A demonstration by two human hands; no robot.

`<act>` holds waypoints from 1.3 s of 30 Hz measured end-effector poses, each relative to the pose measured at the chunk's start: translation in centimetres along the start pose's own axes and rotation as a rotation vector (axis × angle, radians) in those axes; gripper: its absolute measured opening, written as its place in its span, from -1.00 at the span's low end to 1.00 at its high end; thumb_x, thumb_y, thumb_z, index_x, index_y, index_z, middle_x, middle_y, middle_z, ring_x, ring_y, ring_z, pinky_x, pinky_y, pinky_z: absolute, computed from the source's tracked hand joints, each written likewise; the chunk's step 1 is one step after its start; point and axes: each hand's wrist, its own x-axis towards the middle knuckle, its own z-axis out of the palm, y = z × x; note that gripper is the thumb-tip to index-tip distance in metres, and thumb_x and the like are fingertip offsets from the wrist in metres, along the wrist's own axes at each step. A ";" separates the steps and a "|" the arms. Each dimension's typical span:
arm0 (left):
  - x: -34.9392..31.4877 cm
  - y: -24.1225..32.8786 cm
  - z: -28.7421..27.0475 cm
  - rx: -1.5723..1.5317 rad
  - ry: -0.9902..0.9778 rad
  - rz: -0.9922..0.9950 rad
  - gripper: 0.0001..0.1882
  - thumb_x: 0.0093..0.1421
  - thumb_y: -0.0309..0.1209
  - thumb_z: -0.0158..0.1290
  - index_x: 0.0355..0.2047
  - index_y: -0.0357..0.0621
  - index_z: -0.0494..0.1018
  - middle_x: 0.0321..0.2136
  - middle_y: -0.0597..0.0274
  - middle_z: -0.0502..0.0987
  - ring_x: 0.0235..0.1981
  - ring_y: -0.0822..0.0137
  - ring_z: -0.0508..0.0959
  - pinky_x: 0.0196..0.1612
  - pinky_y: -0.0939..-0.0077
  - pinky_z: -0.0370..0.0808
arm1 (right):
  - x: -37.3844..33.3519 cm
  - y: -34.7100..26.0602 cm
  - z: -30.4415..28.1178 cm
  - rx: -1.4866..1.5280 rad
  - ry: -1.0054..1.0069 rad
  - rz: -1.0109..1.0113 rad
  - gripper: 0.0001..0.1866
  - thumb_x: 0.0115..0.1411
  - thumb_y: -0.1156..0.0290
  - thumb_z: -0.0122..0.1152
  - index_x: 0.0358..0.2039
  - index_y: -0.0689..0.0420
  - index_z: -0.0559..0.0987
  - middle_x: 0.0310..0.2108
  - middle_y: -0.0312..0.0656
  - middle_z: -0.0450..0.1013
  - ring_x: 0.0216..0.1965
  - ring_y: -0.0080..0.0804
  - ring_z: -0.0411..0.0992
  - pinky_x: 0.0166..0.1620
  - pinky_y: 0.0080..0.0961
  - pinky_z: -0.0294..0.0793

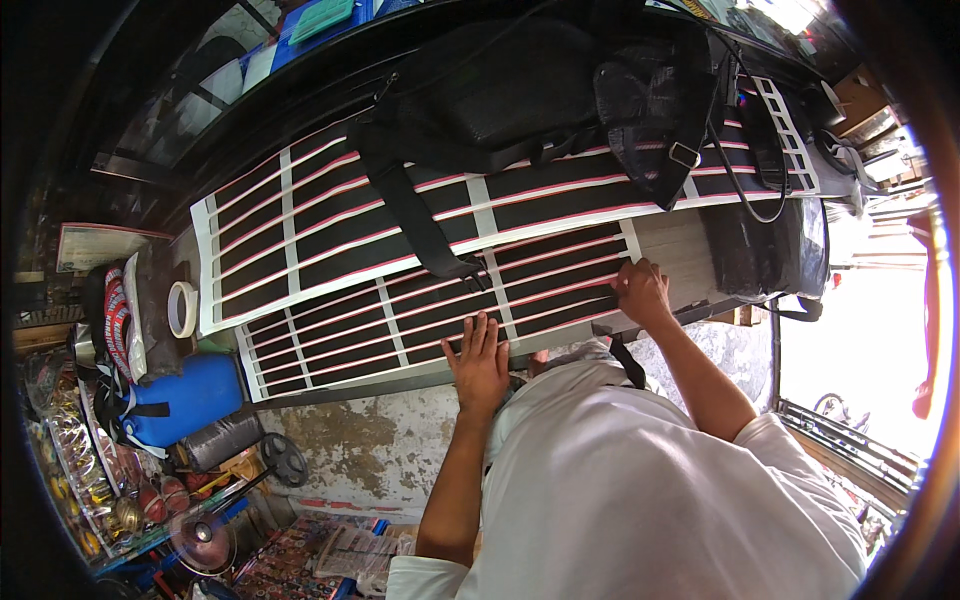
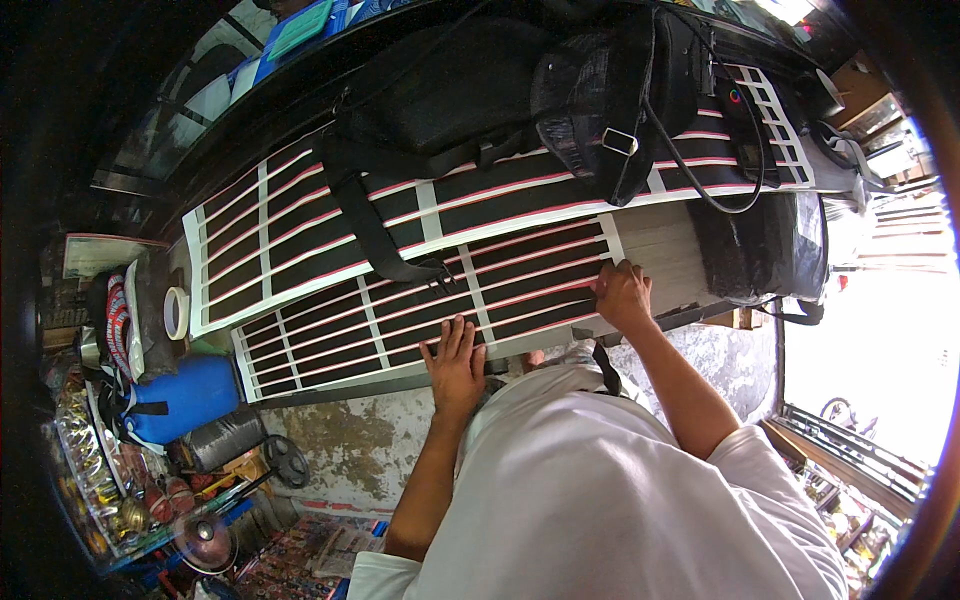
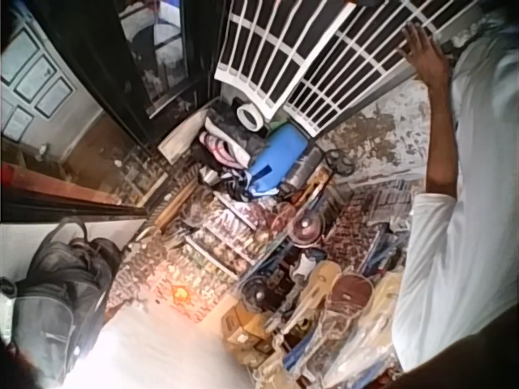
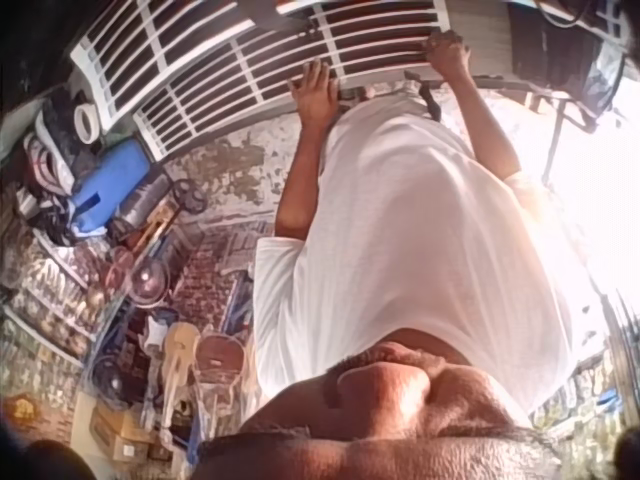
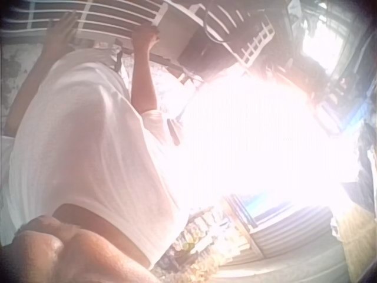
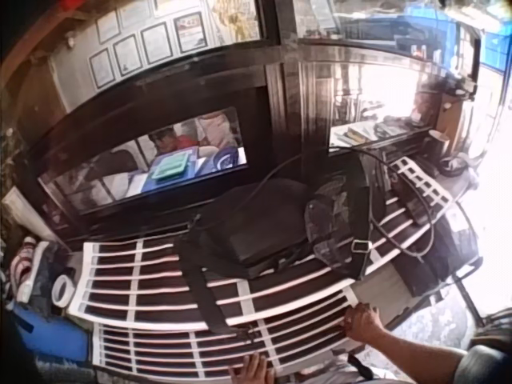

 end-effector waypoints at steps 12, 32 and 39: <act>0.0 0.1 -0.2 -0.020 -0.016 -0.020 -0.48 0.55 -0.13 0.00 0.40 -0.03 0.45 0.52 0.20 0.29 0.57 0.02 0.20 0.51 -0.56 -0.11 | -1.2 -4.7 0.5 -0.120 -0.147 -0.236 -0.64 0.25 0.18 0.43 -0.04 0.04 0.56 -0.05 -0.09 0.55 0.13 -0.01 0.41 0.18 0.17 0.20; -0.3 -0.2 0.3 -0.044 -0.039 -0.051 -0.48 0.54 -0.14 -0.02 0.43 0.04 0.42 0.56 0.29 0.24 0.59 0.08 0.16 0.49 -0.64 -0.14 | -0.7 -13.7 6.1 0.011 -0.093 -0.510 -0.79 0.25 0.21 0.35 -0.31 0.09 0.68 -0.18 -0.18 0.64 0.03 -0.15 0.50 0.08 0.09 0.24; 0.1 0.1 -0.1 -0.080 -0.062 -0.076 -0.49 0.54 -0.14 -0.02 0.42 0.03 0.44 0.55 0.27 0.25 0.59 0.07 0.15 0.49 -0.64 -0.16 | -0.3 -13.7 5.9 -0.061 -0.157 -0.507 -0.77 0.26 0.17 0.33 -0.31 0.08 0.67 -0.20 -0.21 0.65 0.03 -0.15 0.50 0.12 0.12 0.25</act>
